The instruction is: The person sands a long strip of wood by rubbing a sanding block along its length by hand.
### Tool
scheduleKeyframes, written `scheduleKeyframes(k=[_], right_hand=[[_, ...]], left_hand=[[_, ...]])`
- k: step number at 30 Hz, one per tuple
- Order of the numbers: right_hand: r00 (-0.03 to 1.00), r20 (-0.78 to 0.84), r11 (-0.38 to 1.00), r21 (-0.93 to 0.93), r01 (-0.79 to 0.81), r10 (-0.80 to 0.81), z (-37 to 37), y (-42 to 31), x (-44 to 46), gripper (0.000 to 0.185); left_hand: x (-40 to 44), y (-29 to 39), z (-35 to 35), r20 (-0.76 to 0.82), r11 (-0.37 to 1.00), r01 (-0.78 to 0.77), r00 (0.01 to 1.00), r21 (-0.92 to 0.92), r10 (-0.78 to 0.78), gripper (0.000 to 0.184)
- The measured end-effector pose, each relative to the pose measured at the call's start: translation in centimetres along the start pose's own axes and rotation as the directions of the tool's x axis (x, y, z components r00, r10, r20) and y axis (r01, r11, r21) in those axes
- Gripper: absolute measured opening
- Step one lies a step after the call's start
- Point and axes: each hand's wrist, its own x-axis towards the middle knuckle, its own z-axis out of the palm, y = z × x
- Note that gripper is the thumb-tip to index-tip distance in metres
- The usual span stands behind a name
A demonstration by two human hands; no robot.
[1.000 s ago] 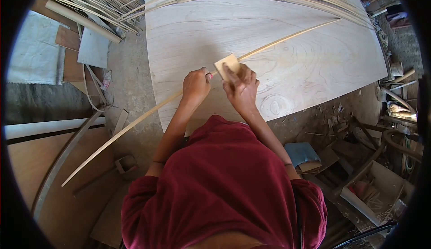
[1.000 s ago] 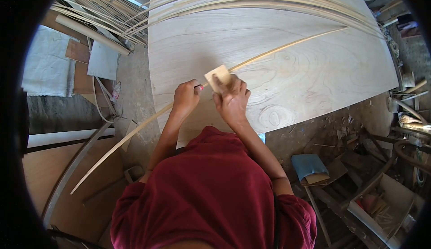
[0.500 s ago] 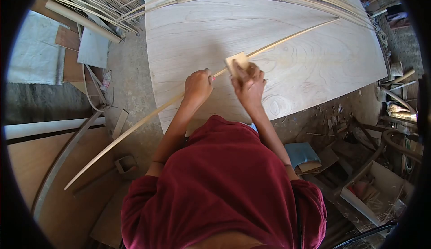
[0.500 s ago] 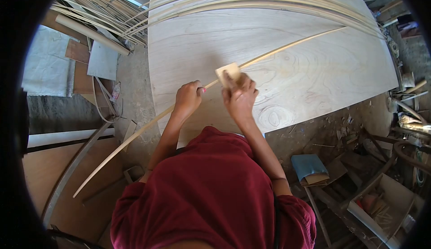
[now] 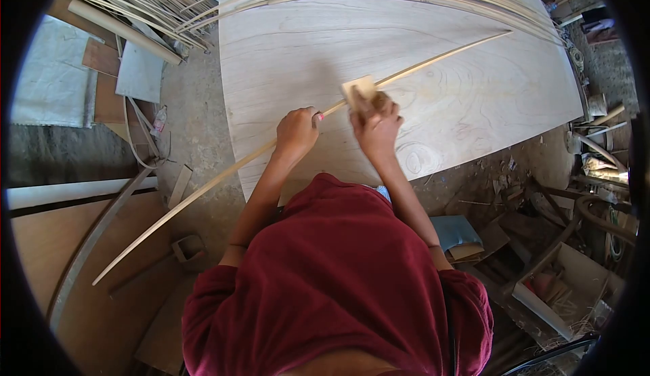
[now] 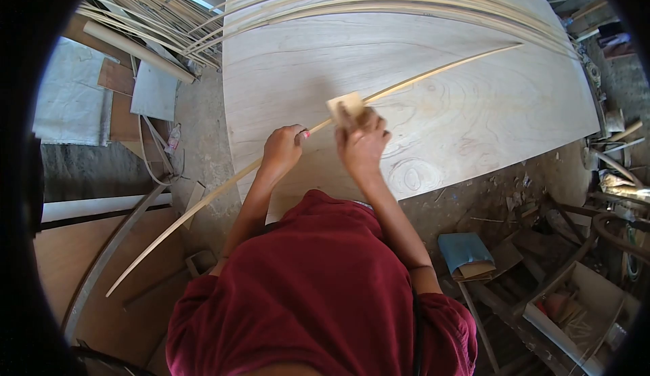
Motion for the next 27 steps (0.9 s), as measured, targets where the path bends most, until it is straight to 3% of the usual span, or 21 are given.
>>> scheduleKeyframes(k=[2,6,9,12,14,17,22,26,27], right_hand=[[0.994,0.005,0.994,-0.015,0.113,-0.113,-0.3,-2.5,-1.2,0.048],[0.983,0.063,0.982,0.093,0.163,-0.169,-0.9,-2.0,-0.7,0.048],[0.998,-0.010,0.998,-0.017,-0.055,0.055,0.0,0.4,0.6,0.047],[0.989,-0.010,0.989,-0.020,-0.146,0.146,0.0,2.0,1.3,0.046],[0.992,-0.045,0.992,-0.034,-0.123,0.121,0.1,1.2,0.7,0.047],[0.997,-0.027,0.998,0.008,0.067,-0.067,0.3,-1.7,-0.8,0.050],[0.983,0.016,0.980,0.093,0.178,-0.180,-0.7,-2.1,-0.9,0.050],[0.990,-0.084,0.992,0.063,-0.109,0.114,0.7,1.7,0.9,0.047],[0.986,-0.045,0.986,0.043,-0.159,0.161,0.3,2.1,1.2,0.045]], left_hand=[[0.2,-0.3,-0.1,-0.030,0.999,-0.015,0.999,0.043,0.016,0.019],[-0.3,0.0,-0.8,-0.056,0.996,0.042,0.998,0.073,-0.038,0.018],[-0.4,0.3,-0.9,-0.073,0.997,0.068,0.995,0.020,-0.067,0.016],[-0.2,-0.2,-0.8,-0.086,0.996,0.058,0.995,0.071,-0.051,0.016],[-0.1,-0.1,-0.7,-0.077,0.997,0.076,0.994,0.031,-0.073,0.017],[0.1,-0.1,-0.7,-0.074,0.998,0.048,0.996,0.041,-0.045,0.018],[0.0,-0.1,-0.9,-0.075,0.998,0.060,0.995,0.000,-0.060,0.017],[-0.2,0.2,-1.2,-0.053,0.995,0.096,0.994,-0.004,-0.096,0.017],[-0.2,0.4,-1.3,-0.053,0.996,0.093,0.994,-0.004,-0.093,0.017]])
